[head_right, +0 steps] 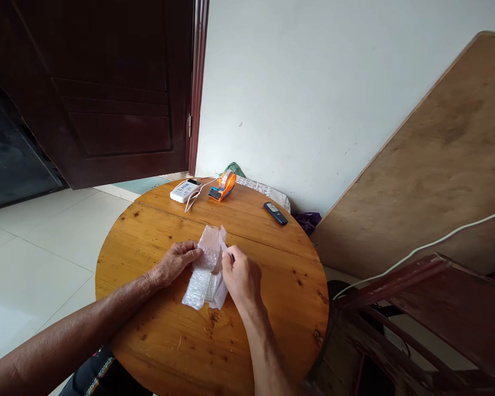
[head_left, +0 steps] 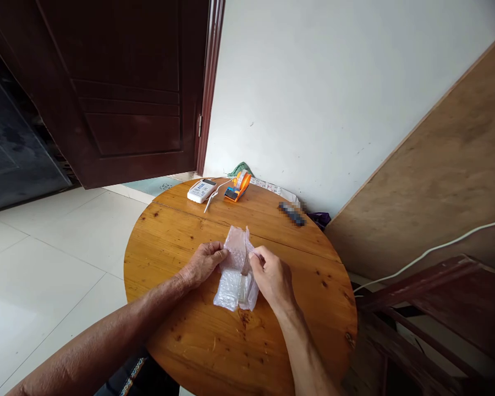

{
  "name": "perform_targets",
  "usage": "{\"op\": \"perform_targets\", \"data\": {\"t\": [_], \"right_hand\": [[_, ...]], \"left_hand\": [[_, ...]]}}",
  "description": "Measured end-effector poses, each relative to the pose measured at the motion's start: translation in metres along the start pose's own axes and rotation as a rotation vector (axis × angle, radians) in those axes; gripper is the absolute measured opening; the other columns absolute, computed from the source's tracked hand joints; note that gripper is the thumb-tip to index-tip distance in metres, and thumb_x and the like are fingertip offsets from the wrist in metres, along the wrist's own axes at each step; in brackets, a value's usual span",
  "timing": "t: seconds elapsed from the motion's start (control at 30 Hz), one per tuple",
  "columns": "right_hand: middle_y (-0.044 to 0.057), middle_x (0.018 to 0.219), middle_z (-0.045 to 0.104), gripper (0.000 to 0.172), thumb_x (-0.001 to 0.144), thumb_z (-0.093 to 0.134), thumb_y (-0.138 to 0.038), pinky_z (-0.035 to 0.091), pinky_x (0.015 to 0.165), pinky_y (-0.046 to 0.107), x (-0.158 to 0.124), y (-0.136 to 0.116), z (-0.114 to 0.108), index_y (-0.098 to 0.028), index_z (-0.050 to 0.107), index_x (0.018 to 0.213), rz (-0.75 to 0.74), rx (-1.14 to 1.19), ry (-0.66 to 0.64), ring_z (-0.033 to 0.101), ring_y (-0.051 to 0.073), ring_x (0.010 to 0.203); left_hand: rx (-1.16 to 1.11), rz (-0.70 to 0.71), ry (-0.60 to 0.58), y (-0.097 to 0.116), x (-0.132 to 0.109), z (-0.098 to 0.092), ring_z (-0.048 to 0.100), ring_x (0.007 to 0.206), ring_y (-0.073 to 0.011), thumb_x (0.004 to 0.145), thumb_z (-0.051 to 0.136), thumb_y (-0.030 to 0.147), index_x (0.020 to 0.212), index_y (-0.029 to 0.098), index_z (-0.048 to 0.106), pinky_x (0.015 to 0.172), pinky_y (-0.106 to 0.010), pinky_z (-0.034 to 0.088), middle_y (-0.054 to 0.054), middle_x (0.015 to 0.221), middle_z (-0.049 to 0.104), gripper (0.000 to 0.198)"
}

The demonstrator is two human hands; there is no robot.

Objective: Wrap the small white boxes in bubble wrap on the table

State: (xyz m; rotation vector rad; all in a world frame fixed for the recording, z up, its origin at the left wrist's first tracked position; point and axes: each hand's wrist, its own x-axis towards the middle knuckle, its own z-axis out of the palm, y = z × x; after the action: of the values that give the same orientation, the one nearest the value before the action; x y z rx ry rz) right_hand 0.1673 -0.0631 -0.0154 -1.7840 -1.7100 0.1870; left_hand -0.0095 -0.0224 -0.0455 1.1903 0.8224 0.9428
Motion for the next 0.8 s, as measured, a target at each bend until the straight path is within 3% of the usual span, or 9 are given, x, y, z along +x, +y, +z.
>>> {"op": "perform_targets", "data": {"t": [0.13, 0.27, 0.33, 0.4, 0.5, 0.63, 0.8], "right_hand": [[-0.005, 0.054, 0.039, 0.034, 0.084, 0.052, -0.047, 0.027, 0.053, 0.026, 0.006, 0.022, -0.005, -0.023, 0.044, 0.061, 0.134, 0.350, 0.033, 0.037, 0.013, 0.054], [-0.007, 0.058, 0.030, 0.038, 0.081, 0.056, -0.047, 0.025, 0.052, 0.024, 0.007, 0.026, 0.001, -0.023, 0.035, 0.060, 0.207, 0.579, 0.024, 0.029, 0.011, 0.056], [-0.007, 0.059, 0.030, 0.038, 0.080, 0.057, -0.047, 0.025, 0.052, 0.024, 0.007, 0.024, 0.005, -0.023, 0.035, 0.060, 0.215, 0.615, 0.009, 0.029, 0.011, 0.057], [-0.006, 0.059, 0.033, 0.037, 0.080, 0.058, -0.049, 0.026, 0.052, 0.024, 0.007, 0.023, 0.007, -0.023, 0.038, 0.062, 0.221, 0.649, -0.006, 0.030, 0.012, 0.058], [-0.006, 0.059, 0.036, 0.037, 0.079, 0.059, -0.051, 0.027, 0.053, 0.024, 0.008, 0.027, 0.009, -0.022, 0.041, 0.063, 0.225, 0.662, 0.006, 0.032, 0.012, 0.058], [-0.006, 0.057, 0.034, 0.036, 0.081, 0.056, -0.050, 0.027, 0.052, 0.025, 0.011, 0.036, 0.006, -0.022, 0.045, 0.061, 0.203, 0.543, 0.078, 0.032, 0.012, 0.056], [-0.005, 0.053, 0.040, 0.033, 0.081, 0.052, -0.050, 0.028, 0.052, 0.026, 0.015, 0.050, 0.000, -0.023, 0.050, 0.062, 0.172, 0.328, 0.154, 0.038, 0.014, 0.055]], "left_hand": [[-0.041, 0.033, 0.107, 0.002, 0.003, -0.005, 0.040, 0.052, -0.0075, 0.071, 0.070, 0.057, 0.070, 0.016, 0.054, 0.053, -0.021, 0.032, 0.004, 0.058, 0.050, 0.044], [0.064, 0.139, 0.282, 0.010, 0.000, -0.010, 0.048, 0.062, -0.0106, 0.073, 0.069, 0.052, 0.086, 0.015, 0.059, 0.058, -0.023, 0.038, 0.002, 0.071, 0.057, 0.040], [0.183, 0.179, 0.275, 0.014, -0.004, -0.012, 0.048, 0.064, -0.0112, 0.076, 0.068, 0.051, 0.079, 0.015, 0.058, 0.059, -0.024, 0.038, 0.001, 0.071, 0.055, 0.037], [0.309, 0.181, 0.176, 0.015, -0.007, -0.013, 0.048, 0.063, -0.0114, 0.076, 0.068, 0.049, 0.076, 0.015, 0.058, 0.058, -0.024, 0.036, 0.002, 0.067, 0.054, 0.035], [0.438, 0.147, 0.124, 0.011, -0.007, -0.014, 0.046, 0.061, -0.0110, 0.069, 0.072, 0.040, 0.082, 0.016, 0.060, 0.057, -0.023, 0.035, 0.005, 0.064, 0.051, 0.029], [0.285, 0.108, 0.240, 0.004, 0.003, -0.020, 0.042, 0.055, -0.0090, 0.066, 0.064, 0.030, 0.082, 0.017, 0.057, 0.054, -0.021, 0.034, 0.007, 0.059, 0.047, 0.022], [0.149, 0.145, 0.392, 0.005, 0.010, -0.026, 0.046, 0.055, -0.0094, 0.066, 0.061, 0.032, 0.096, 0.016, 0.057, 0.053, -0.021, 0.036, 0.006, 0.066, 0.049, 0.034]]}}
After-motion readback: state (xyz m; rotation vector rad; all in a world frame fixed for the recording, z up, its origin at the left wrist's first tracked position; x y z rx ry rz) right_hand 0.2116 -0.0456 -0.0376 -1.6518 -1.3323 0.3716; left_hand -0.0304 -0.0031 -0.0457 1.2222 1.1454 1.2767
